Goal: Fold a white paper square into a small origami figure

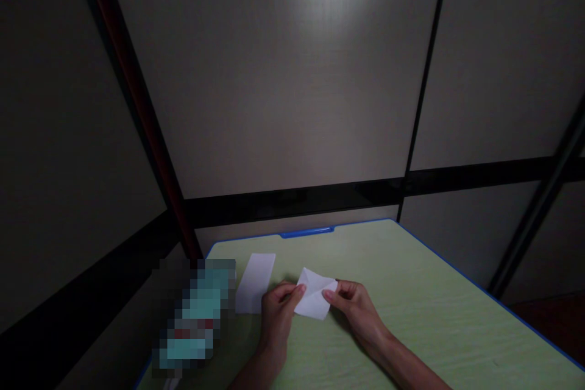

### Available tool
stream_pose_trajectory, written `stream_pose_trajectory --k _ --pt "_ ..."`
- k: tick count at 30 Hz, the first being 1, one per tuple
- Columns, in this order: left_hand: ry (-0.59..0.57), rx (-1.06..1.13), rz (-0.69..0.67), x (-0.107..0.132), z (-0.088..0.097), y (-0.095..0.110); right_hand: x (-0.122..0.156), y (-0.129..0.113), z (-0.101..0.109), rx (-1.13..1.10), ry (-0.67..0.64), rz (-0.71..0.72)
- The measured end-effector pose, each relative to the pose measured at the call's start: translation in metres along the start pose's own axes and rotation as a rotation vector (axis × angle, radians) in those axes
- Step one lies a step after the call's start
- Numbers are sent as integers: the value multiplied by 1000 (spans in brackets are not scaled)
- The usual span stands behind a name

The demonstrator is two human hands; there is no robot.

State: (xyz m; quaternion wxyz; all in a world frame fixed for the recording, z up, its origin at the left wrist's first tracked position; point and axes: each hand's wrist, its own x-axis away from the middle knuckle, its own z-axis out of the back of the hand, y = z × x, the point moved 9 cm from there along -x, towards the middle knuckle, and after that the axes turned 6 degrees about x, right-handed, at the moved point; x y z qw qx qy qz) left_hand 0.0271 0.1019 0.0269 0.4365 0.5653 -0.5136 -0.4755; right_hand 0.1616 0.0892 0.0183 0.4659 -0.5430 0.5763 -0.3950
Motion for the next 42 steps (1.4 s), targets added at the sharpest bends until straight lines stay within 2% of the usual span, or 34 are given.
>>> stream_pose_trajectory --k 11,21,24,27,30,36,42 --pt "38 29 -11 0 2 1 -1 0 -2 41 -21 7" --pt "-68 87 37 0 -11 -6 -4 -3 9 62 61 20" --pt "-98 53 84 2 -16 -9 -4 -3 10 72 57 42" --pt "-157 65 220 4 -23 -23 -4 -8 14 137 79 82" --pt "-129 71 313 5 -20 -36 -3 -19 17 225 104 172" --pt "-80 104 299 3 -15 -34 0 -32 13 311 94 244" --pt "-44 172 303 1 -12 -35 3 -44 18 310 160 305"
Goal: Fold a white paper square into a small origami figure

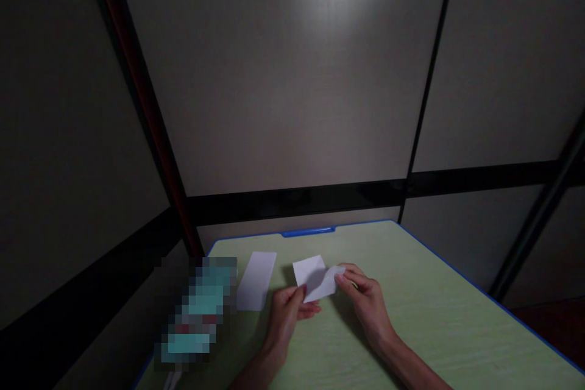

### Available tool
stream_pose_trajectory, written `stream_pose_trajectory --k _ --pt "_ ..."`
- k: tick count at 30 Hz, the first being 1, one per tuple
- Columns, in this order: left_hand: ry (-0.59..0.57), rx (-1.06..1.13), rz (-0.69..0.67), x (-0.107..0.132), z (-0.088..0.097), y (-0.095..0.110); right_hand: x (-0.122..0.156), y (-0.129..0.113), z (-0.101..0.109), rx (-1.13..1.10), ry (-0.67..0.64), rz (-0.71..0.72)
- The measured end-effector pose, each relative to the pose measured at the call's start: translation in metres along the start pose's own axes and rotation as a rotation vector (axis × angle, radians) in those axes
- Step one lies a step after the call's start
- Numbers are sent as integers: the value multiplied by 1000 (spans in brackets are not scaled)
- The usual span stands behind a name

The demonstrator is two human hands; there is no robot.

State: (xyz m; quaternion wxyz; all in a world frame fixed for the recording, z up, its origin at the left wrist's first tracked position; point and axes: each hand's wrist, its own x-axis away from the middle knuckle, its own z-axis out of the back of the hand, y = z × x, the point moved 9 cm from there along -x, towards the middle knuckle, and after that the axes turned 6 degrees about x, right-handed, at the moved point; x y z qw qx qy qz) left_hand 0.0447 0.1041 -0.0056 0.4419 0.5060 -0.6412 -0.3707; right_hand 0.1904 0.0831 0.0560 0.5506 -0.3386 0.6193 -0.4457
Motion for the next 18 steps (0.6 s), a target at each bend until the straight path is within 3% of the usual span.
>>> stream_pose_trajectory --k 9,14,18 --pt "257 245 -55 -9 38 10 13 1 -36 71 -287 25" --pt "269 9 -246 -5 41 29 21 -6 -48 84 -383 44" --pt "279 -249 -450 7 32 49 16 2 -39 -81 -306 -53"
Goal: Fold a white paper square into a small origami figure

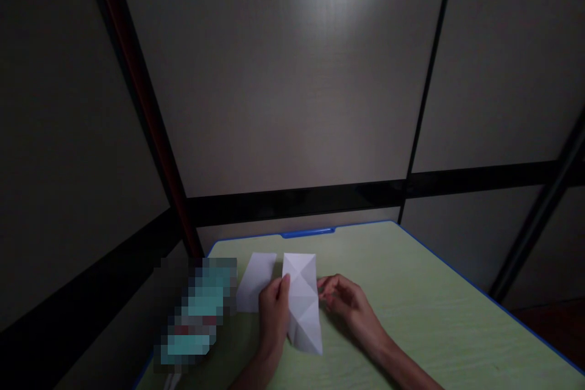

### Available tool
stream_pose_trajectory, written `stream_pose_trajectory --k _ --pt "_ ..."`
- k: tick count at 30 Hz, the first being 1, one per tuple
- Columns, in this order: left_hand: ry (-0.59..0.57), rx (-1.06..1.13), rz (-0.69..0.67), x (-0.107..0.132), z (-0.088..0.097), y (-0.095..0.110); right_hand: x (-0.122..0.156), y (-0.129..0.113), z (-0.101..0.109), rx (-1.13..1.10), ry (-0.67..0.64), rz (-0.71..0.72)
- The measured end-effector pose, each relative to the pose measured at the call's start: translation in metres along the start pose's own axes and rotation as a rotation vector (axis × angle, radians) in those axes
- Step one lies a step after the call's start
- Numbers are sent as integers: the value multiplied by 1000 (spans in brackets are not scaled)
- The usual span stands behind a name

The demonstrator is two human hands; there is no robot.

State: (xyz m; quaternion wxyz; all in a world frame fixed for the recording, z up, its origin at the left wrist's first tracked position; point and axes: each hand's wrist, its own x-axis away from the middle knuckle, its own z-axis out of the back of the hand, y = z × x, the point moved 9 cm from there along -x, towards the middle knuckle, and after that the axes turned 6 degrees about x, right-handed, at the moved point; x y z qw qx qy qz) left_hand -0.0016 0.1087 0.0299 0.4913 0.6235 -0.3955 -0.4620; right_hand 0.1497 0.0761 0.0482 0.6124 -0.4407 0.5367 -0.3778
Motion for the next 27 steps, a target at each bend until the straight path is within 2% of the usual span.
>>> stream_pose_trajectory --k 2,5,9,11,14,16,19,25,27 --pt "-30 -55 -74 5 -5 7 -1 9 6 -138 61 -81" --pt "-117 -84 -81 14 -18 8 0 20 -2 -228 32 -187" --pt "-232 -5 11 26 -34 3 1 23 -8 -246 17 -218" --pt "-320 76 88 33 -44 1 1 26 -3 -276 76 -236" --pt "-380 110 170 40 -52 -2 1 31 11 -316 189 -255" --pt "-386 104 192 41 -54 -2 1 33 17 -330 233 -259" --pt "-371 129 221 41 -53 -5 1 32 17 -345 218 -238" --pt "-238 185 190 31 -40 -9 1 24 21 -347 261 -144" --pt "-203 175 200 28 -36 -12 1 18 18 -291 223 -92"
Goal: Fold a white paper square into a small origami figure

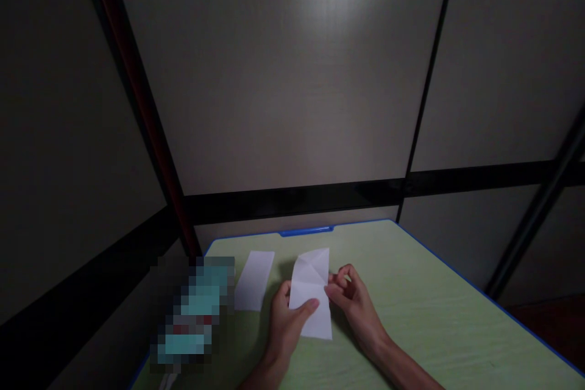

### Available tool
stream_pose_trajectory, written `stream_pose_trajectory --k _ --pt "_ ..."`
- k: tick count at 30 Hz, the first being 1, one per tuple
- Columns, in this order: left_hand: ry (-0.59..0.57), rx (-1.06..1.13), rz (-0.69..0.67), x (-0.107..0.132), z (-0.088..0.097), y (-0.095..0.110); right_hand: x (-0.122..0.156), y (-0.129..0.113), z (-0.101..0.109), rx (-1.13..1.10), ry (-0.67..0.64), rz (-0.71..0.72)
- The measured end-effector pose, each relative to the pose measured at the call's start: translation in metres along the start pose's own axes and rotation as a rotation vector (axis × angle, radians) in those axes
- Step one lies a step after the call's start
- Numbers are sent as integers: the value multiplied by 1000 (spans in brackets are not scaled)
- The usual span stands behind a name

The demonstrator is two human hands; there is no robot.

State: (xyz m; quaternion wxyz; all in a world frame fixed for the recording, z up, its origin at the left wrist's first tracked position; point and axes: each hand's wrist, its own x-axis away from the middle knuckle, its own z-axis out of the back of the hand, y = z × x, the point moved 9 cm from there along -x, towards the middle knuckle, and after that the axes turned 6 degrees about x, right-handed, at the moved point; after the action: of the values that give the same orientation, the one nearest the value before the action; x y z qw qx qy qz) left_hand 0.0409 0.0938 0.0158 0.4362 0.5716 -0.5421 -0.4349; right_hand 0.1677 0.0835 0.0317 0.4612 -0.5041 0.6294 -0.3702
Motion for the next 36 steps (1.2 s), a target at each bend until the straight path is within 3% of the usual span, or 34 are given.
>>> stream_pose_trajectory --k 6,11,22,36 --pt "-7 2 0 -1 2 3 6 -10 -16 222 -99 82" --pt "-63 15 -21 2 -5 5 4 -3 -21 215 -159 -8" --pt "-195 -16 -10 11 -19 0 0 14 -5 74 -58 -86" --pt "-328 -26 143 23 -34 -12 -6 15 16 -140 75 -146"
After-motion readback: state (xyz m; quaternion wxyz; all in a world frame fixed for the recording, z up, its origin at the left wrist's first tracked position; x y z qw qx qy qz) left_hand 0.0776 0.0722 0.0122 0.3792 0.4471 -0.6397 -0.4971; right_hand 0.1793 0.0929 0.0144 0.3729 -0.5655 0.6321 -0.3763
